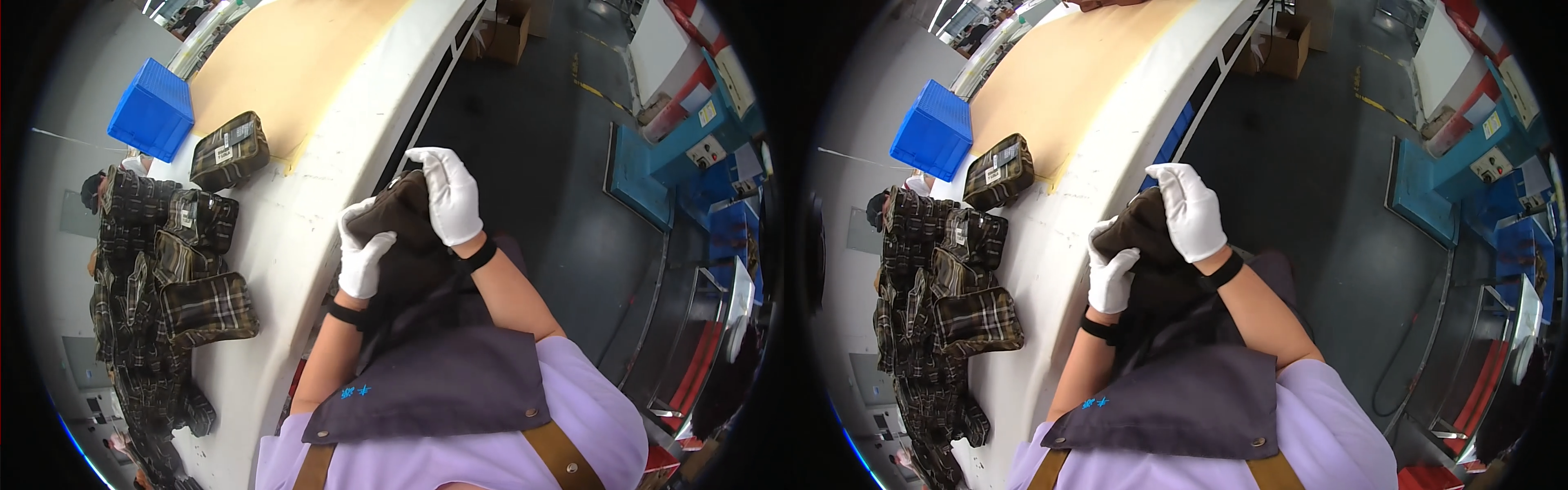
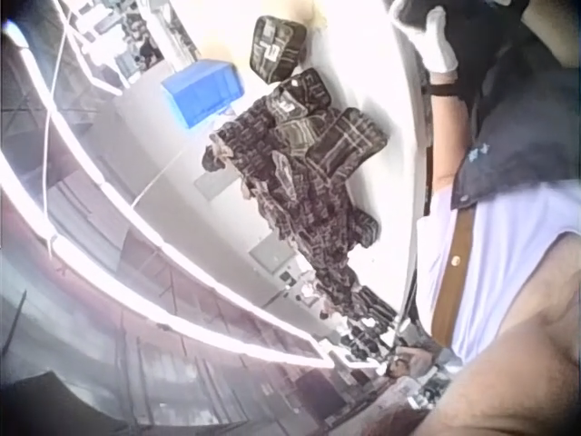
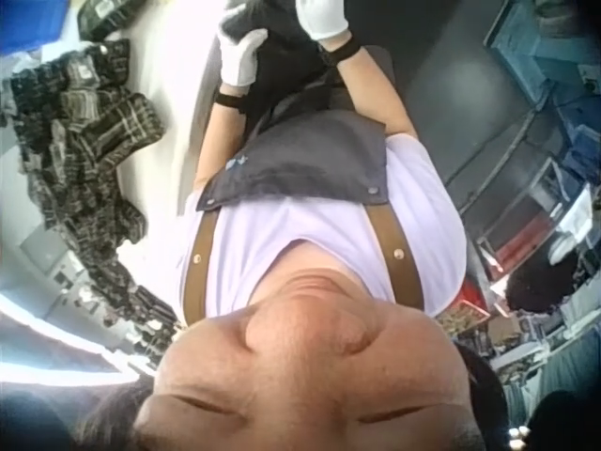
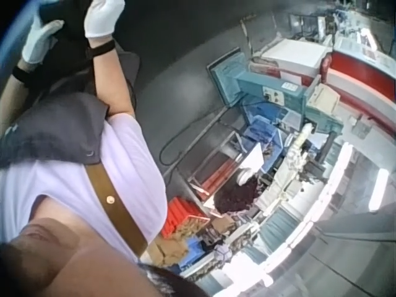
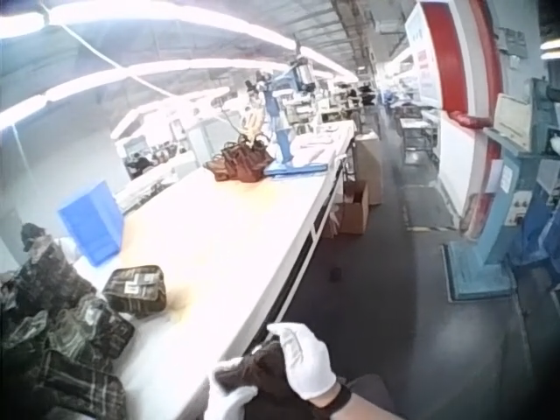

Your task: Inspecting and cleaning small leather bags in a factory workshop.

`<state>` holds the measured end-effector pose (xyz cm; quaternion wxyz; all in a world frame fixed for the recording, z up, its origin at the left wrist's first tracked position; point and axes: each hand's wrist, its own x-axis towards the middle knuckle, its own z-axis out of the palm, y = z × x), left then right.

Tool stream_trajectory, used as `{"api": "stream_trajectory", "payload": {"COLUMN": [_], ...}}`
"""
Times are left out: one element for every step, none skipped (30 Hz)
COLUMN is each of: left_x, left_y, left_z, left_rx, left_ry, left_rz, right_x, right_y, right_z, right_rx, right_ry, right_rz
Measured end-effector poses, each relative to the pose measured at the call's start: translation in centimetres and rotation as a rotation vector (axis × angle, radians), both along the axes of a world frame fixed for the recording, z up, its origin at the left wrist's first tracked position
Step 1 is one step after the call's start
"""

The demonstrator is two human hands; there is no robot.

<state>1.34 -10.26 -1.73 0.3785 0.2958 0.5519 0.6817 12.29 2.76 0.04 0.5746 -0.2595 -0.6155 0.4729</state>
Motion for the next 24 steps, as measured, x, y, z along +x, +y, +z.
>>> {"api": "stream_trajectory", "payload": {"left_x": [0.0,-0.2,-0.4,-0.8,-1.3,-1.8,-2.2,-2.4,-2.5,-2.2,-2.1,-1.7,-1.6,-1.2,-1.3,-1.3,-1.4,-1.5,-1.9,-1.7,-2.0,-1.8,-2.0,-1.9], "left_y": [0.2,0.1,0.2,0.4,0.5,0.7,0.9,1.1,1.2,1.3,1.3,1.4,1.4,1.6,1.6,1.5,1.5,1.2,1.0,1.0,1.1,1.4,1.8,2.4], "left_z": [-0.6,-1.0,-1.3,-1.4,-1.4,-1.2,-1.0,-0.9,-0.8,-0.8,-0.8,-0.9,-1.1,-1.3,-1.4,-1.4,-1.3,-0.9,-0.6,0.0,0.4,0.8,1.0,1.2], "left_rx": [0.006,0.071,0.092,0.108,0.119,0.179,0.13,0.025,-0.023,0.079,0.045,0.083,0.125,0.22,0.215,0.199,0.194,0.165,0.116,0.145,0.143,0.129,0.082,0.105], "left_ry": [-0.001,-0.014,-0.042,-0.018,0.008,0.037,0.075,0.275,0.317,0.334,0.482,0.38,0.326,0.114,0.106,0.075,0.068,0.117,0.176,0.254,0.285,0.315,0.345,0.285], "left_rz": [0.027,0.007,0.004,-0.018,-0.039,-0.049,-0.059,-0.055,-0.058,-0.076,-0.055,-0.018,-0.065,-0.142,-0.166,-0.142,-0.18,-0.139,-0.089,-0.029,-0.07,-0.051,-0.064,-0.053], "right_x": [0.1,0.3,0.6,0.9,0.9,1.1,1.0,0.9,1.0,0.9,1.3,1.4,1.5,2.3,3.0,3.9,4.8,5.3,5.1,5.9,6.3,6.7,6.9,7.2], "right_y": [0.0,0.0,0.0,0.2,0.2,0.4,0.4,0.2,0.0,-0.5,-0.9,-1.2,-1.5,-1.5,-1.4,-1.6,-1.6,-2.1,-2.4,-2.4,-2.6,-2.7,-2.9,-3.1], "right_z": [-0.1,-0.3,-0.6,-0.7,-0.9,-1.0,-1.0,-1.0,-0.9,-1.0,-1.2,-1.6,-2.4,-3.2,-4.2,-5.5,-6.7,-8.1,-9.6,-10.3,-10.9,-11.2,-11.1,-10.7], "right_rx": [-0.12,-0.135,-0.067,-0.03,-0.044,-0.003,0.033,0.118,0.119,0.076,0.049,0.001,-0.018,-0.002,0.036,0.067,0.107,0.15,0.23,0.055,-0.104,-0.308,-0.342,-0.417], "right_ry": [-0.042,-0.081,-0.035,-0.013,-0.029,-0.076,-0.134,-0.188,-0.183,-0.138,-0.186,-0.173,-0.121,-0.097,-0.083,-0.163,-0.178,-0.327,-0.434,-0.443,-0.457,-0.537,-0.366,-0.259], "right_rz": [-0.005,0.012,0.022,0.031,0.067,0.006,-0.006,-0.113,-0.107,-0.108,-0.094,-0.072,-0.057,-0.029,-0.019,0.066,0.109,0.099,0.084,0.202,0.322,0.399,0.44,0.437]}}
